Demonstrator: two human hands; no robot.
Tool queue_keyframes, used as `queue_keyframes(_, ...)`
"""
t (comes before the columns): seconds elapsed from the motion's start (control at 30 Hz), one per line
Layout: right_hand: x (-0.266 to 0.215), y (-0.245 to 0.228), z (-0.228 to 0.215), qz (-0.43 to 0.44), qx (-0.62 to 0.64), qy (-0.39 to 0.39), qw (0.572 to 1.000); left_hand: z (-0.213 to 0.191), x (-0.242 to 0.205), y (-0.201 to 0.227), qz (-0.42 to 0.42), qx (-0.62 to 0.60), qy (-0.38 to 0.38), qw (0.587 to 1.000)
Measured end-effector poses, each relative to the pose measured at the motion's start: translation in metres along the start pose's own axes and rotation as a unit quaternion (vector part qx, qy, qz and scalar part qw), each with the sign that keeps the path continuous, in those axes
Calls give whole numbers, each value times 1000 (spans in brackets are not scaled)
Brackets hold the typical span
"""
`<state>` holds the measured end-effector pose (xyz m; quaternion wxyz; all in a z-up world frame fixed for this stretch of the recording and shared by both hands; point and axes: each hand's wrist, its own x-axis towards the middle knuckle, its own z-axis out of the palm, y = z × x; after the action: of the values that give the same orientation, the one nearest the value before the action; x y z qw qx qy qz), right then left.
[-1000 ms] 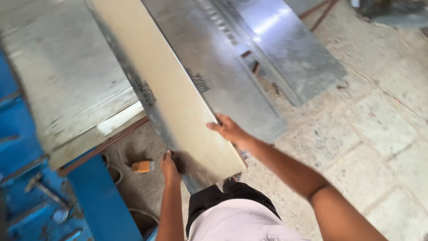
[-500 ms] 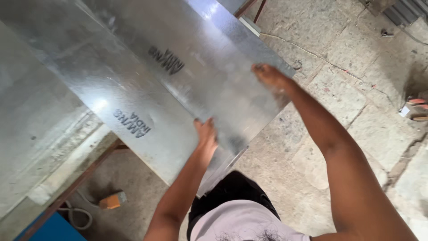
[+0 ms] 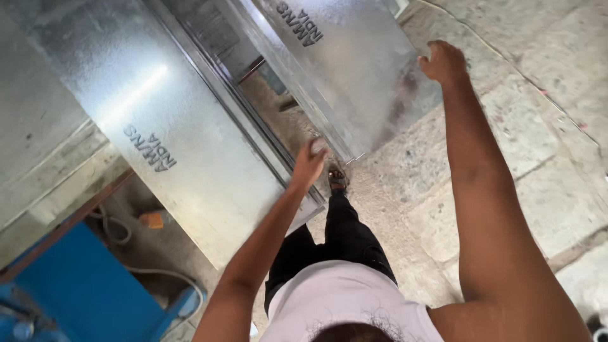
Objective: The person repeatedly picks up rectangular metal sheets and places them into a blue industrial bending machine. They align the sheets, operate the machine to bend the edges, and then remove the finished pieces to stack them on the floor.
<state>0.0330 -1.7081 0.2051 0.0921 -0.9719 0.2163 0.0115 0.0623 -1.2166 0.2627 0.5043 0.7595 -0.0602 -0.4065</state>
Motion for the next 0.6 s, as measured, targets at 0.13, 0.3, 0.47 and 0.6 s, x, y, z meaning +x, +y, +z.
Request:
queue_keyframes(0.13,29,20,10,61,116,7,991,0,-56,-32,22,-55,46,997)
queue_keyframes(0.3,23,2,37,197,186,-82,959,6,-117,-38,-51,-299,36,952)
queue_keyframes(0.47,-10,-86,66,218,122,24,968,24,-128,-27,-48,-297,74,951)
queue_keyframes(0.6,-16,-87,59,269,107,-99,952,23,-117,-30,10,-285,83,955)
